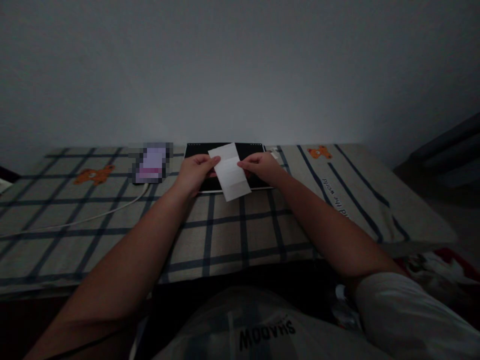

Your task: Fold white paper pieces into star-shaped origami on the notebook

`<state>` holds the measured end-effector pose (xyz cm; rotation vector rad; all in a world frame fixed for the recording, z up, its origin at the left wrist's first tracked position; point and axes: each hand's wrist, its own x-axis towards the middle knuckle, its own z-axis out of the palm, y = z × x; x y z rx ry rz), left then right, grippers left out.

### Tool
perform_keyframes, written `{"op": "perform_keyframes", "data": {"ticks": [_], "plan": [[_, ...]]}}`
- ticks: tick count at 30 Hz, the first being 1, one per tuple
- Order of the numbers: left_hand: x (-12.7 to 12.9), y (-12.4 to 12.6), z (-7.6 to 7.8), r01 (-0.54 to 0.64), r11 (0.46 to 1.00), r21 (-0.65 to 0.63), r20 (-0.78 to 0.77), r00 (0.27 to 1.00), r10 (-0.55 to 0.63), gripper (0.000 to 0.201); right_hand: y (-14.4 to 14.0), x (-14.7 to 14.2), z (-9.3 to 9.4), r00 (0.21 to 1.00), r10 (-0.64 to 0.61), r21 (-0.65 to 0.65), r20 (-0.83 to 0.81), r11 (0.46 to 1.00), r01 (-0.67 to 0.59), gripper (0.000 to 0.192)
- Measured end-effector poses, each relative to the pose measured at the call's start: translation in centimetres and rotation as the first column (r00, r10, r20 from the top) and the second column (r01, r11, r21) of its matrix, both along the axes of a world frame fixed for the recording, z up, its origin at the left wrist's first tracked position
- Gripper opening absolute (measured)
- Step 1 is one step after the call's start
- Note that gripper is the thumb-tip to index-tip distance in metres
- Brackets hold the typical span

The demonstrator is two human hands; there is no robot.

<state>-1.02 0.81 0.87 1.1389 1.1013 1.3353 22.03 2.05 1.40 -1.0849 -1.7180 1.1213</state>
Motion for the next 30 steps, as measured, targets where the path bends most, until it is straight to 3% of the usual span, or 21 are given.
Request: {"op": "perform_keyframes", "data": {"ticks": [6,12,20,25,30], "plan": [[0.1,-0.1,0.5,-0.005,1.000,-0.013,-0.026,1.000,0.004,0.039,0.4,-0.1,-0.6,0.993,0.039,-0.097,-0.111,0.994,-0.050,0.024],[0.2,-0.4,0.2,0.045,0.999,-0.021,-0.073,0.996,-0.046,0.042,1.0,-0.3,-1.2,0.966,-0.011,-0.130,-0.259,0.991,-0.024,0.020],[0.3,-0.3,0.0,0.059,0.996,-0.072,-0.040,0.997,-0.062,0.043,0.7,-0.3,-0.9,0.974,-0.039,-0.117,-0.223,0.993,0.013,0.011],[0.4,-0.2,0.1,0.000,0.999,-0.033,-0.004,1.000,0.000,0.037,0.8,-0.2,-1.0,0.985,-0.046,-0.093,-0.166,0.995,0.031,0.014],[0.2,-0.2,0.2,0.030,0.999,-0.024,0.030,0.999,-0.029,0.034,0.8,-0.3,-1.0,0.974,-0.033,-0.145,-0.225,0.989,0.000,0.017]]}}
